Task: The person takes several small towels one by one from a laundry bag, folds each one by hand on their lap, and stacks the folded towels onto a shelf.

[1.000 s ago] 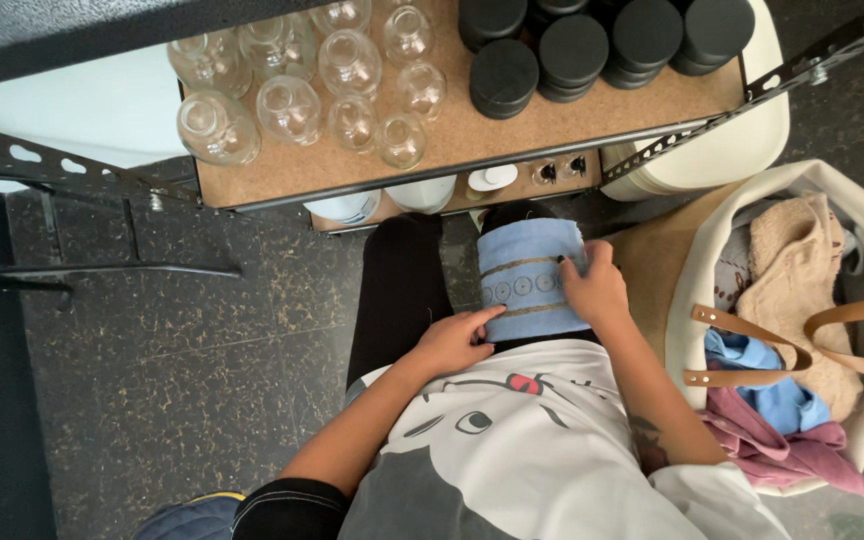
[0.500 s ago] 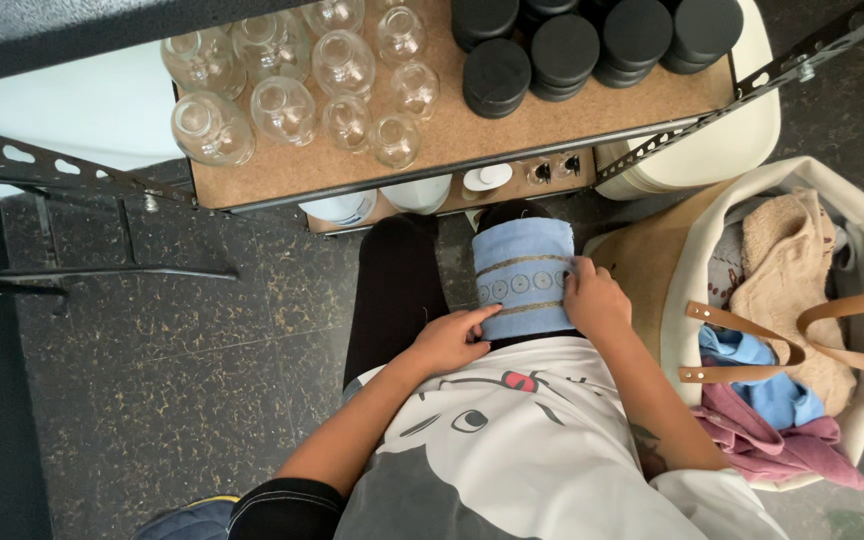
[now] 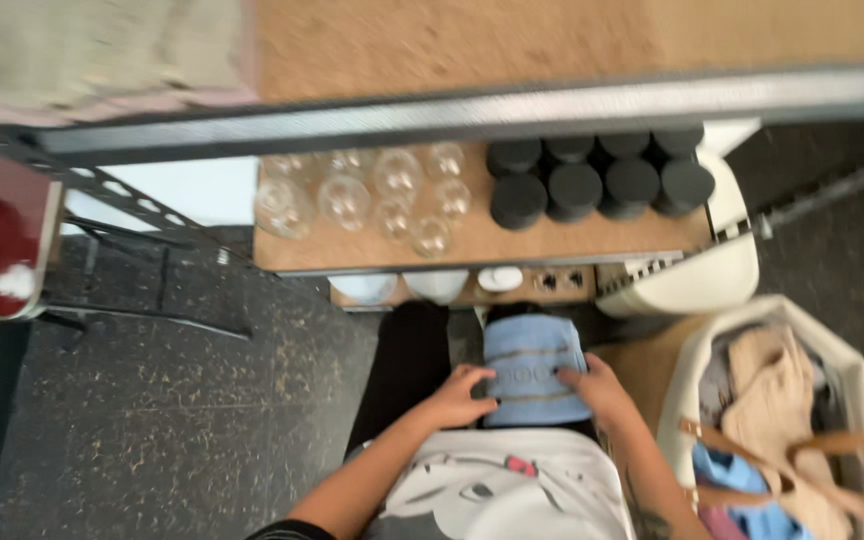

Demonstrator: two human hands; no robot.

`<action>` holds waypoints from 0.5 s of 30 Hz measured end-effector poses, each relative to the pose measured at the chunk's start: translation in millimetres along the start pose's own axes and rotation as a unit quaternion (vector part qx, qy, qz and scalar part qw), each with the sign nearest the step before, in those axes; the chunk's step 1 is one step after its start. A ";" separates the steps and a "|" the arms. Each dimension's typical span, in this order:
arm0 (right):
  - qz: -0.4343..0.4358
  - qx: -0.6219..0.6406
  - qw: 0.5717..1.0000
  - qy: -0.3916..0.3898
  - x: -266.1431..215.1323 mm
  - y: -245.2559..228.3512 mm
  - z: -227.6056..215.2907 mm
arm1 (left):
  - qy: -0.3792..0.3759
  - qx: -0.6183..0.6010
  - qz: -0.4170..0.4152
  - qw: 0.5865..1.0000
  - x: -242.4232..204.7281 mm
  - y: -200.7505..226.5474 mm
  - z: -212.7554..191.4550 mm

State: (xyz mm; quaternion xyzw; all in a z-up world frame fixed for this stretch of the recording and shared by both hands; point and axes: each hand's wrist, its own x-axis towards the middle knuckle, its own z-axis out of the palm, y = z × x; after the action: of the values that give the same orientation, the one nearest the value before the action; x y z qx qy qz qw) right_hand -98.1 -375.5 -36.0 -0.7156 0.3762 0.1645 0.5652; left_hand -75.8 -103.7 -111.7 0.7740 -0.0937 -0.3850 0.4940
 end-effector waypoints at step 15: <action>-0.236 -0.126 0.937 -0.224 -101.0 -165.2 24.1 | 0.059 -0.528 -0.128 0.838 -3.5 22.4 -61.5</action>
State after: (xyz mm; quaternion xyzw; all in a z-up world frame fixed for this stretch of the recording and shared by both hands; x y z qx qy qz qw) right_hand -40.8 -304.5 136.5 -0.7937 0.0362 0.2283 0.5627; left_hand -30.5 -70.4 -77.9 0.4225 0.2528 -0.3897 0.7783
